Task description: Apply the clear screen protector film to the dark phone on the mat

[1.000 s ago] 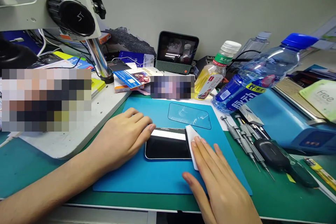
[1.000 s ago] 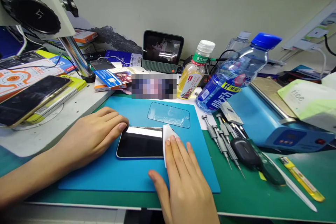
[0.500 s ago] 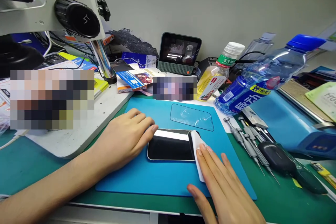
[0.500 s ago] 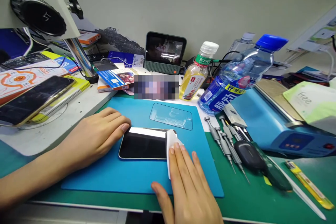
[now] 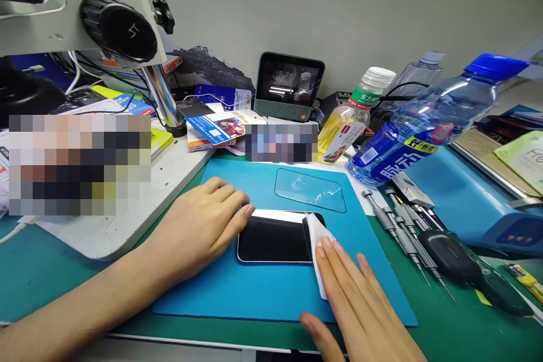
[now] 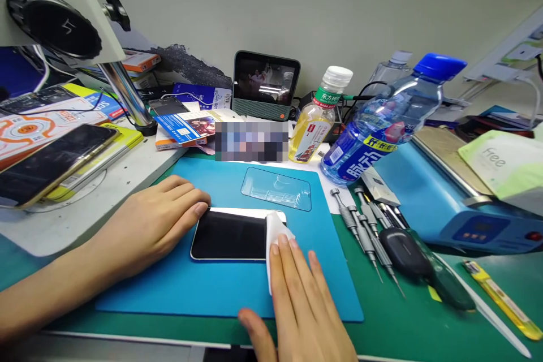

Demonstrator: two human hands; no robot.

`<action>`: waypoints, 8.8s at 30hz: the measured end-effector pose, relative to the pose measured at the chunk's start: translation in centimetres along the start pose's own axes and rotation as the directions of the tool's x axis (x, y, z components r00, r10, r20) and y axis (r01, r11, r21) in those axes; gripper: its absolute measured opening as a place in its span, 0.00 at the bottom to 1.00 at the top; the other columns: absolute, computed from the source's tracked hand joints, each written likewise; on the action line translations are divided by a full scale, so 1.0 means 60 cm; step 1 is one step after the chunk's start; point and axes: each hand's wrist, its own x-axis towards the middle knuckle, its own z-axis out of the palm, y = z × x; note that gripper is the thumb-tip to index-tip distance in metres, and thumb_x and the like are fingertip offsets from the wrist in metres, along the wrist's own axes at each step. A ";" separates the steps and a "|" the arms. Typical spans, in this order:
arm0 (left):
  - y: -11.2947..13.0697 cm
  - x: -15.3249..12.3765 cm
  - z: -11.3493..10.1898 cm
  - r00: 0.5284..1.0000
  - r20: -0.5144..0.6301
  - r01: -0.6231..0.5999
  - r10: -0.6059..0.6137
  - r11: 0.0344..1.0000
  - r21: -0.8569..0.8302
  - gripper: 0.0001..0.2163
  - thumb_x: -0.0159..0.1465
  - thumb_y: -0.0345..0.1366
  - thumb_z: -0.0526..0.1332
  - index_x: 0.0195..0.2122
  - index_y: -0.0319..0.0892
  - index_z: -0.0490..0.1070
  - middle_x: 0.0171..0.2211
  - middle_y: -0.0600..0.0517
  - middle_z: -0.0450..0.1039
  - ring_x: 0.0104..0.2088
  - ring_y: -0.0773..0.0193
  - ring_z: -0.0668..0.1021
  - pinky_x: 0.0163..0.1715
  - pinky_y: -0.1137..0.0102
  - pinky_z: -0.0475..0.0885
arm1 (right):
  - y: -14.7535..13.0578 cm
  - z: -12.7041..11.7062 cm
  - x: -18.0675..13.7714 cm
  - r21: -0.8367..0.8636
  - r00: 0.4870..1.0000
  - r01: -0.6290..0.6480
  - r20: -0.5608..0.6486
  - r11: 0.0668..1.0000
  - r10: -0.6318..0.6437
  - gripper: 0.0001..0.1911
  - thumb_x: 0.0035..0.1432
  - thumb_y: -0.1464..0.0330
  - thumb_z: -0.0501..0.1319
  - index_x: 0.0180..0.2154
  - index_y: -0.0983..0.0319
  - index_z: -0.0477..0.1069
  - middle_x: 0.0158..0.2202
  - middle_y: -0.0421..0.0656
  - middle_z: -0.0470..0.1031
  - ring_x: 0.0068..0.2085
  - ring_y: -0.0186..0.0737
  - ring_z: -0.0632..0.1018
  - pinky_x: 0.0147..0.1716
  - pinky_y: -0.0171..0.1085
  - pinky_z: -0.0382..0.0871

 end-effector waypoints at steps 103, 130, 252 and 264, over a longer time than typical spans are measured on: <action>0.003 0.003 -0.004 1.000 -0.019 0.001 0.000 0.999 0.049 0.23 0.86 0.38 0.44 0.40 0.44 0.77 0.36 0.48 0.81 0.42 0.49 0.78 0.44 0.56 0.72 | -0.075 0.012 0.075 0.068 0.993 0.114 0.000 0.991 -0.114 0.36 0.83 0.53 0.53 0.72 0.78 0.69 0.74 0.59 0.71 0.73 0.61 0.76 0.70 0.55 0.77; 0.001 -0.003 -0.007 0.981 -0.160 0.105 -0.108 0.994 -0.022 0.28 0.85 0.39 0.42 0.30 0.47 0.72 0.44 0.48 0.89 0.45 0.52 0.87 0.43 0.59 0.79 | -0.099 0.023 0.098 0.184 0.993 0.102 -0.082 0.978 -0.088 0.32 0.82 0.55 0.56 0.70 0.75 0.74 0.73 0.56 0.73 0.72 0.57 0.78 0.72 0.50 0.75; -0.009 0.006 -0.049 0.689 0.698 0.512 -0.196 -0.550 -0.660 0.41 0.71 0.48 0.76 0.80 0.49 0.60 0.53 0.31 0.88 0.33 0.45 0.92 0.24 0.68 0.85 | 0.191 0.002 0.167 0.701 0.984 0.156 -0.171 0.696 -0.048 0.47 0.69 0.44 0.70 0.79 0.53 0.60 0.65 0.48 0.81 0.58 0.45 0.86 0.62 0.38 0.83; -0.025 0.007 -0.029 0.797 0.596 0.572 0.103 -0.449 -0.686 0.33 0.81 0.62 0.52 0.65 0.38 0.79 0.57 0.23 0.84 0.39 0.47 0.92 0.32 0.69 0.85 | 0.191 0.014 0.152 0.480 0.938 0.341 -0.230 0.809 -0.259 0.46 0.75 0.61 0.71 0.83 0.57 0.51 0.72 0.51 0.76 0.68 0.47 0.81 0.70 0.40 0.75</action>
